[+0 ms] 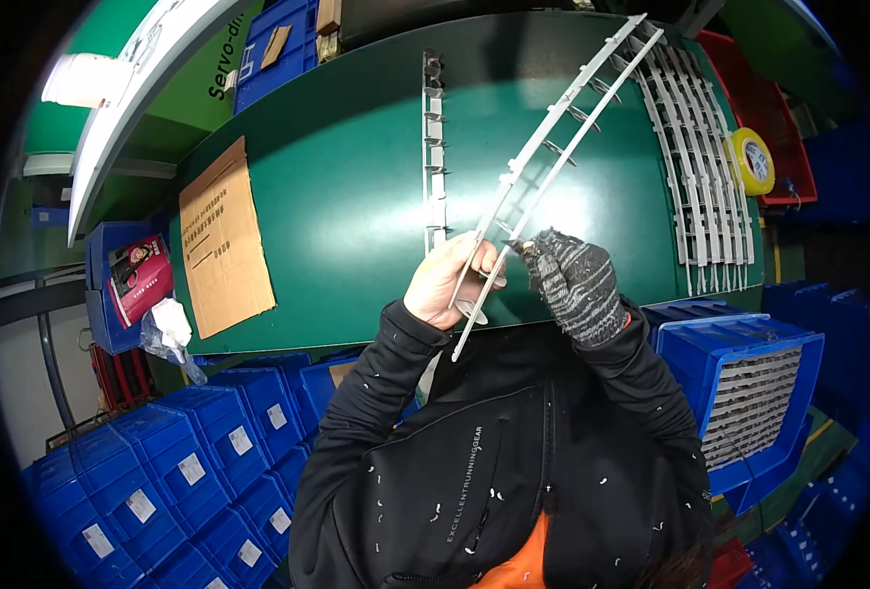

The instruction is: The person trims excess material from plastic molded parts using a craft knife, stacks the trimmed parts on the table, and takes new plastic parts from the conveyor belt to trim.

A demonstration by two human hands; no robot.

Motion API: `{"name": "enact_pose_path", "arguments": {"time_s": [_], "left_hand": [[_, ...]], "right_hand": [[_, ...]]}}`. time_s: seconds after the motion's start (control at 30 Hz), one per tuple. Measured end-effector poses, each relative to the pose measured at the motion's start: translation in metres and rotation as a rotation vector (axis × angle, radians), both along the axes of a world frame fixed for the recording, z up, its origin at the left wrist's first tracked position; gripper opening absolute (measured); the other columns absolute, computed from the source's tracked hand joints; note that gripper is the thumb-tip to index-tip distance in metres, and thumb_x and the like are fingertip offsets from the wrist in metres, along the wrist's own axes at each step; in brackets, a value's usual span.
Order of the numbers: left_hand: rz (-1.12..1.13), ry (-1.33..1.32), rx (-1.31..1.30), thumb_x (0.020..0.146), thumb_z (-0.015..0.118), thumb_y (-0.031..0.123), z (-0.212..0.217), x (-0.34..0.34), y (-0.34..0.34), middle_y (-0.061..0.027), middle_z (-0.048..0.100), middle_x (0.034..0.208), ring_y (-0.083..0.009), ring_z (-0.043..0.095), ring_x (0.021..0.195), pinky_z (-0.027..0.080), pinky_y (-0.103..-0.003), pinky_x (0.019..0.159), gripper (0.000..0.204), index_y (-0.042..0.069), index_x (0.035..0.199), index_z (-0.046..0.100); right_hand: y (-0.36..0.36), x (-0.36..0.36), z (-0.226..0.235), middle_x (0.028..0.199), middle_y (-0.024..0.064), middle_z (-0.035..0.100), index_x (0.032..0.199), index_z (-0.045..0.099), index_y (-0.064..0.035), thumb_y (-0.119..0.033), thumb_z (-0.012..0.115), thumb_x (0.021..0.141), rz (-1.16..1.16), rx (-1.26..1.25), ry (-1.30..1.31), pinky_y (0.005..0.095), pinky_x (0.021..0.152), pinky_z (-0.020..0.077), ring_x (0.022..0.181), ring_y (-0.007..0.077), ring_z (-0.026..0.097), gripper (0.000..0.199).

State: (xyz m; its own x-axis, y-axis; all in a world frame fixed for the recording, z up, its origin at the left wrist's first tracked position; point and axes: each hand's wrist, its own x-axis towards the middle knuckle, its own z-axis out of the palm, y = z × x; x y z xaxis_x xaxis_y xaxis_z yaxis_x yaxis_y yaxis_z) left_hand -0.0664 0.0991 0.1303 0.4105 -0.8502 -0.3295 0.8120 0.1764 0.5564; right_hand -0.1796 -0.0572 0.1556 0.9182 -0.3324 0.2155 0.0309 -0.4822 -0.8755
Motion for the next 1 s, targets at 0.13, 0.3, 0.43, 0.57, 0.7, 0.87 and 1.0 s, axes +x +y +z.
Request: {"name": "enact_pose_path", "arguments": {"time_s": [0.13,0.3,0.43,0.57,0.7,0.87,1.0], "left_hand": [[-0.013,0.117,-0.062,0.093,0.052,0.032,0.001,-0.002,0.0,-0.0017,0.045,0.071,-0.0195,0.048,0.081,0.041,-0.034,0.069,0.036,0.009,0.066,0.045],[-0.083,0.302,-0.224,0.094,0.049,0.031,-0.003,-0.002,0.001,-0.0045,0.045,0.071,-0.0206,0.047,0.08,0.042,-0.034,0.068,0.035,0.008,0.068,0.046],[-0.042,0.283,-0.167,0.095,0.048,0.031,-0.005,-0.001,0.0,-0.0048,0.046,0.072,-0.0206,0.047,0.079,0.042,-0.034,0.069,0.036,0.007,0.068,0.046],[0.013,0.021,-0.052,0.094,0.051,0.032,-0.005,-0.004,-0.003,-0.0052,0.051,0.074,-0.0182,0.049,0.077,0.043,-0.032,0.071,0.034,0.005,0.073,0.051],[0.101,-0.331,0.055,0.092,0.055,0.032,-0.008,-0.01,-0.004,-0.0056,0.057,0.079,-0.014,0.052,0.076,0.044,-0.029,0.073,0.032,0.001,0.082,0.056],[0.134,-0.455,0.057,0.094,0.053,0.029,-0.01,-0.012,-0.004,-0.0045,0.058,0.08,-0.0119,0.053,0.077,0.043,-0.027,0.075,0.03,0.001,0.085,0.057],[0.164,-0.512,0.122,0.093,0.055,0.025,-0.01,-0.013,-0.005,-0.005,0.059,0.08,-0.0126,0.053,0.076,0.042,-0.027,0.074,0.026,0.0,0.084,0.058]], "right_hand": [[-0.013,0.008,-0.003,0.061,0.0067,0.056,0.087,0.064,0.0,-0.017,0.048,0.092,-0.134,-0.021,-0.05,0.0305,0.051,0.0423,0.053,0.0161,0.054,0.024],[-0.012,0.003,-0.005,0.063,0.0094,0.055,0.086,0.063,-0.0005,-0.016,0.049,0.09,-0.008,-0.051,-0.038,0.0327,0.051,0.0421,0.054,0.0206,0.055,0.021],[0.003,-0.009,-0.004,0.064,0.0107,0.057,0.091,0.064,-0.0005,-0.012,0.051,0.089,0.015,0.046,-0.016,0.0333,0.05,0.043,0.054,0.0223,0.056,0.018],[0.007,-0.007,-0.001,0.074,0.015,0.06,0.088,0.063,-0.0009,-0.012,0.055,0.085,0.022,-0.031,0.029,0.0379,0.059,0.0471,0.066,0.03,0.06,0.014],[0.006,0.003,-0.002,0.072,0.0152,0.06,0.092,0.065,0.0,-0.012,0.05,0.089,-0.046,-0.248,0.039,0.0359,0.06,0.0481,0.063,0.028,0.059,0.019],[0.01,0.002,-0.009,0.073,0.0149,0.06,0.091,0.065,-0.0004,-0.013,0.049,0.09,-0.106,-0.365,0.003,0.0368,0.063,0.0489,0.065,0.0305,0.059,0.02],[0.013,0.002,-0.013,0.074,0.0144,0.061,0.085,0.063,0.0,-0.014,0.051,0.089,-0.128,-0.366,-0.054,0.0362,0.064,0.0495,0.067,0.0309,0.06,0.019]]}}
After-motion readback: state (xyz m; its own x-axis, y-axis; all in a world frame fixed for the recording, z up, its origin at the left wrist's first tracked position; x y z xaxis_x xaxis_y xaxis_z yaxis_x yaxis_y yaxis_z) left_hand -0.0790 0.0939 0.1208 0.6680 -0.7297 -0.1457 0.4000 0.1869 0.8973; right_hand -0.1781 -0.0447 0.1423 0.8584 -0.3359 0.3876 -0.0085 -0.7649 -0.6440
